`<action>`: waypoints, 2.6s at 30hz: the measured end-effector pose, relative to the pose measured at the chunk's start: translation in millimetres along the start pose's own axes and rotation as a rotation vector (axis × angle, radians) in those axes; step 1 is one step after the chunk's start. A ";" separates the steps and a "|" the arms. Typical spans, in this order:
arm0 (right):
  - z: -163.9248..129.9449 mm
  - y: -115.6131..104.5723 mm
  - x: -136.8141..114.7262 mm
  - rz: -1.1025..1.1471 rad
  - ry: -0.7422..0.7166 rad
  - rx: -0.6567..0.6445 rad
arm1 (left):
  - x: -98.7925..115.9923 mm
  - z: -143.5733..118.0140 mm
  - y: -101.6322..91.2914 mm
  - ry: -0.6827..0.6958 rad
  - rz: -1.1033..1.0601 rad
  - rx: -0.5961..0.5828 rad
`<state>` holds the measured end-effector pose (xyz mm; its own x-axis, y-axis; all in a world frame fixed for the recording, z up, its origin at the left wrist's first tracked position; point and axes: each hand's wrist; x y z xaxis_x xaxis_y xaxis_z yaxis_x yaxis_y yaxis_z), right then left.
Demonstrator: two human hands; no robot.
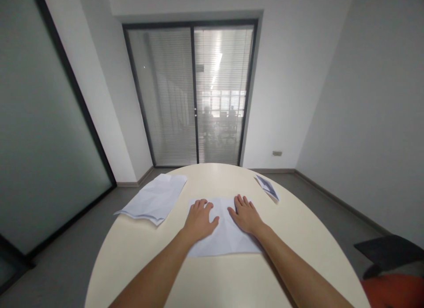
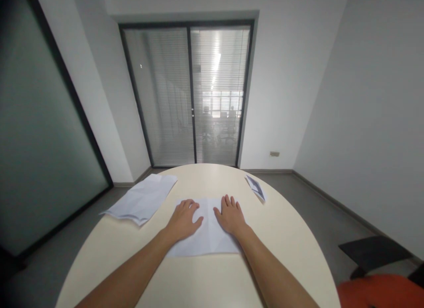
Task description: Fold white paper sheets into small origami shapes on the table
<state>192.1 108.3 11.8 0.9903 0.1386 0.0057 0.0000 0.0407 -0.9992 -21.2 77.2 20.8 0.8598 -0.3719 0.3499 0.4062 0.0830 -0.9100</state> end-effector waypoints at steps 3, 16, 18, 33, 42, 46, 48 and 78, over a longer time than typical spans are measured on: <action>-1.4 -7.0 -3.8 -0.017 -0.014 0.076 | -2.7 4.9 10.6 -0.010 -0.002 -0.007; -5.3 -3.0 -19.0 0.124 -0.242 -0.021 | -10.4 9.7 15.2 -0.046 -0.013 -0.090; 2.2 -0.5 -7.4 0.095 -0.146 -0.021 | -10.2 9.9 14.5 -0.062 -0.017 -0.096; -4.8 -3.3 -20.3 0.095 -0.171 0.154 | -8.1 9.9 17.5 -0.195 0.028 -0.018; 10.4 3.2 3.6 0.026 0.052 0.058 | -2.6 7.4 21.3 -0.271 0.136 0.079; 11.2 3.7 8.0 0.027 0.065 0.112 | -1.4 5.0 14.4 -0.059 0.068 0.026; 10.8 3.9 7.6 0.037 0.052 0.132 | -0.6 3.9 11.9 0.019 0.019 -0.039; 23.7 -0.2 39.1 0.641 0.228 0.404 | -7.8 6.7 8.8 -0.154 0.076 0.210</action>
<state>227.5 137.2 13.2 0.7841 0.0525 -0.6185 -0.5876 0.3839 -0.7123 -22.2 87.0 11.5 0.9207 -0.2140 0.3265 0.3802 0.3018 -0.8743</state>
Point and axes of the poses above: each hand's wrist, its own z-axis towards the middle knuckle, its own y-axis out of the palm, x = y × z, and after that the axes turned 10 degrees about -z, right-handed
